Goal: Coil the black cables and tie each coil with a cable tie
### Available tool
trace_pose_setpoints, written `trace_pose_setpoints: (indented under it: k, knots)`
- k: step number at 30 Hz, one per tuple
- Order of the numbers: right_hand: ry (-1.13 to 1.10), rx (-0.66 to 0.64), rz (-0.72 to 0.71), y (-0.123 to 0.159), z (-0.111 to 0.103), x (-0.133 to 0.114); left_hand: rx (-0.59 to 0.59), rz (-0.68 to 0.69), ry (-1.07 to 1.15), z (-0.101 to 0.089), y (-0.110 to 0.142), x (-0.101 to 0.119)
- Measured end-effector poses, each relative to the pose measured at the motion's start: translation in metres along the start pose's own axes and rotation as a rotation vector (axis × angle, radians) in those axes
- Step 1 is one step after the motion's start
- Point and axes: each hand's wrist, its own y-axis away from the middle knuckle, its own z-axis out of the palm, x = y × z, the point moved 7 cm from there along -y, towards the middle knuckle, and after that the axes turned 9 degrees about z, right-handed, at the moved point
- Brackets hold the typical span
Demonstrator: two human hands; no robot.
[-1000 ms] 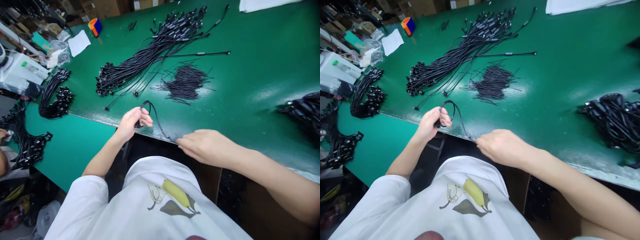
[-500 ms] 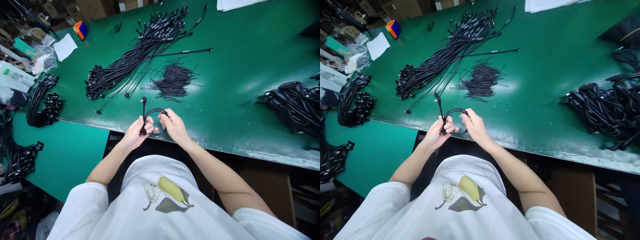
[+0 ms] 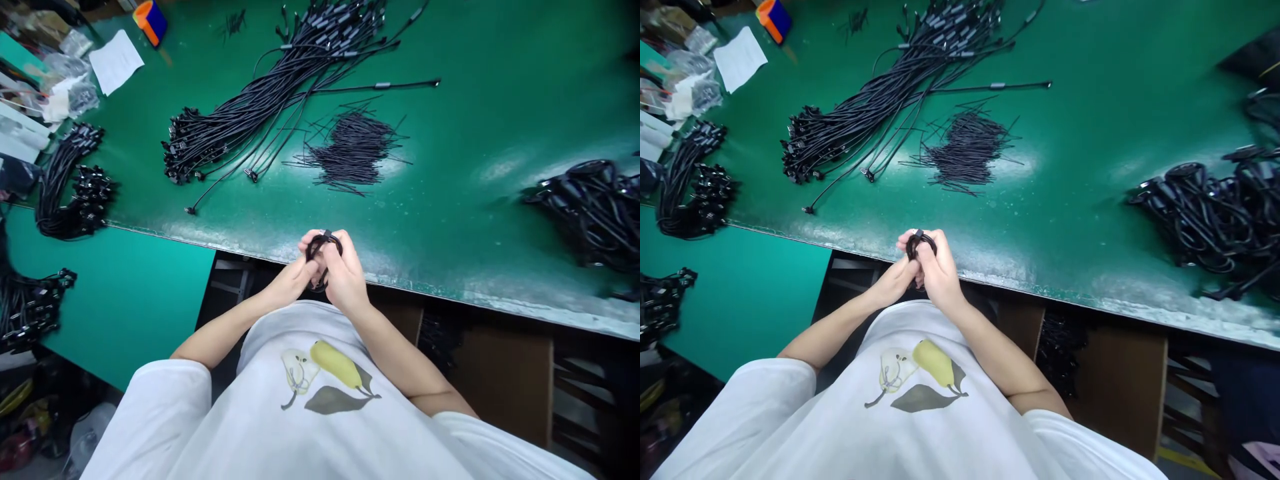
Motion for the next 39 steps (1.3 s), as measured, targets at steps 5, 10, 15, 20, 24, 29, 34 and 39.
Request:
trace_pose_setpoints:
  k: [5, 10, 15, 20, 24, 29, 34, 39]
  knots:
    - [0.165, -0.033, -0.186, 0.007, -0.001, -0.007, -0.293, -0.068, -0.132, 0.009, 0.014, 0.003]
    - [-0.019, -0.119, 0.033, 0.001, -0.003, -0.003, -0.311, -0.111, -0.015, 0.012, 0.019, -0.003]
    - [-0.1, -0.087, 0.128, -0.008, -0.006, 0.0, -0.36, -0.254, 0.42, 0.035, 0.021, -0.01]
    - [-0.071, -0.055, 0.083, -0.012, -0.013, -0.006, -0.31, -0.406, 0.679, 0.043, 0.022, -0.015]
    - [-0.073, -0.089, 0.135, -0.012, -0.013, -0.002, -0.351, -0.347, 0.627, 0.046, 0.019, -0.014]
    - [-0.209, -0.04, 0.305, -0.022, -0.019, 0.012, -0.266, -0.335, 0.591, 0.046, 0.016, -0.017]
    - [-0.317, 0.089, 0.398, -0.035, -0.031, 0.01, -0.123, -0.444, 0.715, 0.042, 0.013, -0.023]
    - [-0.292, 0.063, 0.417, -0.043, -0.03, 0.002, -0.132, -0.552, 0.809, 0.043, 0.011, -0.027]
